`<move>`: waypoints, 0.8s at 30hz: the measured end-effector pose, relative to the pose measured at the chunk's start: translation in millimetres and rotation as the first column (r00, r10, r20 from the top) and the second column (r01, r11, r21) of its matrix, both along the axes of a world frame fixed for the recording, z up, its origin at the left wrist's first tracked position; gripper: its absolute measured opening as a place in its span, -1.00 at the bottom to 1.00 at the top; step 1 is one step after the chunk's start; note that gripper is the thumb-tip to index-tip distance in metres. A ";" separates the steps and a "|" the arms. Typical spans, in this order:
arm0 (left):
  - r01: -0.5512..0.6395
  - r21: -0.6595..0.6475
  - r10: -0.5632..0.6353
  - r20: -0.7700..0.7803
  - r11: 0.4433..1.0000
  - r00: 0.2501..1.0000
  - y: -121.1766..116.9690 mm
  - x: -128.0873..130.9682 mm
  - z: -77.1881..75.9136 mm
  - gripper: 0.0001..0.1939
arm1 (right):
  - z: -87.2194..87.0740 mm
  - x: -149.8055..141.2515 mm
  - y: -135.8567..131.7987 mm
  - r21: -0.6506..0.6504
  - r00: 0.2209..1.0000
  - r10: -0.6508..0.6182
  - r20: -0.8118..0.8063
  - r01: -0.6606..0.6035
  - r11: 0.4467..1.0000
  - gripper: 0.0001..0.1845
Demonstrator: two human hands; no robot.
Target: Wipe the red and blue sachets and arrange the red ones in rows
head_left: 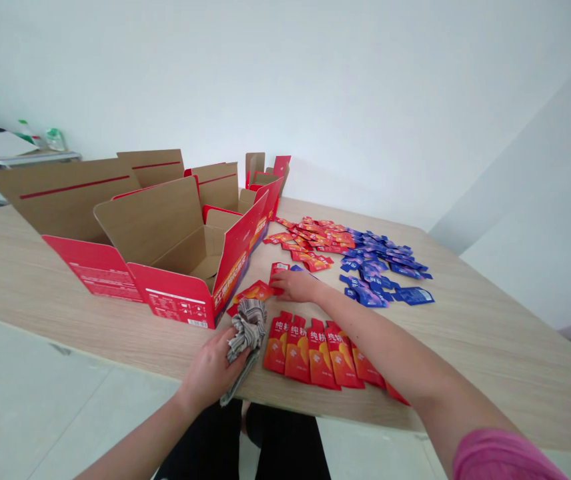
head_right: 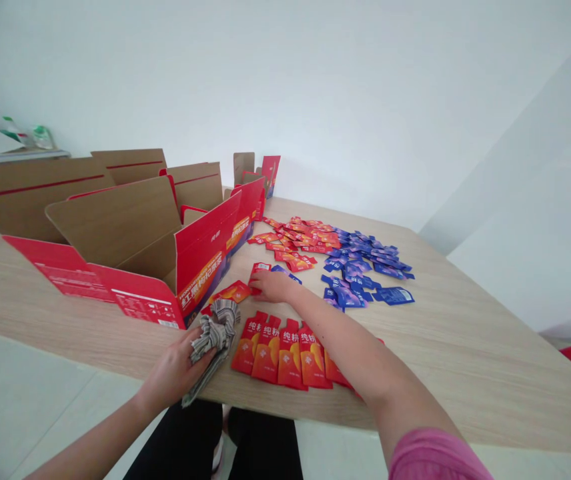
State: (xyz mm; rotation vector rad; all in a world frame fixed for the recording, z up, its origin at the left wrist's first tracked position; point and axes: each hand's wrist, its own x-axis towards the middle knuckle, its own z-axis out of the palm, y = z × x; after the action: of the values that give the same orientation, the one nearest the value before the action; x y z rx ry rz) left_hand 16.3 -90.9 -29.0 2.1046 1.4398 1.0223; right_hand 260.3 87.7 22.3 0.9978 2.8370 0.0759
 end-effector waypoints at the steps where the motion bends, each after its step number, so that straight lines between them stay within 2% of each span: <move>1: 0.000 -0.003 0.000 0.001 1.000 1.000 -0.1 0.2 0.2 -0.72 | -1.5 -1.5 -3.0 -0.011 1.000 0.015 -0.009 -0.015 1.000 -0.44; 3: 0.001 -0.003 -0.001 0.002 1.000 1.000 0.0 0.6 0.5 -0.69 | -4.5 -8.6 -8.7 -0.017 0.999 0.034 -0.024 -0.035 0.999 -0.26; 5: 0.002 0.005 -0.002 0.000 1.000 1.000 0.3 1.0 0.6 -0.67 | -7.8 -21.1 -13.4 -0.024 0.997 0.059 -0.040 -0.060 0.998 -0.22; 7: -0.005 0.006 0.005 -0.008 1.000 1.000 0.5 1.4 0.5 -0.68 | -11.5 -35.9 -16.7 -0.037 0.995 0.089 -0.045 -0.091 0.995 -0.28; 11: -0.025 0.002 0.025 -0.022 1.000 0.999 0.2 1.9 0.4 -0.71 | -17.9 -55.6 -19.6 -0.053 0.996 0.076 -0.040 -0.078 0.996 -0.57; 16: -0.055 0.008 0.056 -0.025 0.998 0.998 -0.4 2.6 0.3 -0.73 | -17.0 -49.7 -21.5 -0.084 0.996 -0.037 -0.080 0.030 0.996 -0.64; 20: -0.060 0.003 0.060 -0.019 0.998 0.998 -0.4 3.1 -0.3 -0.68 | -10.9 -40.4 -25.8 -0.176 0.987 -0.118 -0.105 0.099 0.979 -0.57; 24: -0.058 -0.003 0.058 -0.014 0.998 0.998 -0.5 3.2 0.5 -0.68 | -7.7 -40.0 -32.8 -0.269 0.972 -0.192 -0.138 0.149 0.952 -0.41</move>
State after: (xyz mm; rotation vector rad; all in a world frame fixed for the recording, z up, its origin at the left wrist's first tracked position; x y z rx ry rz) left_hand 19.6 -91.5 -28.5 2.0828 1.5168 1.0282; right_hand 220.3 54.9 14.6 1.2324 2.7879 -0.3993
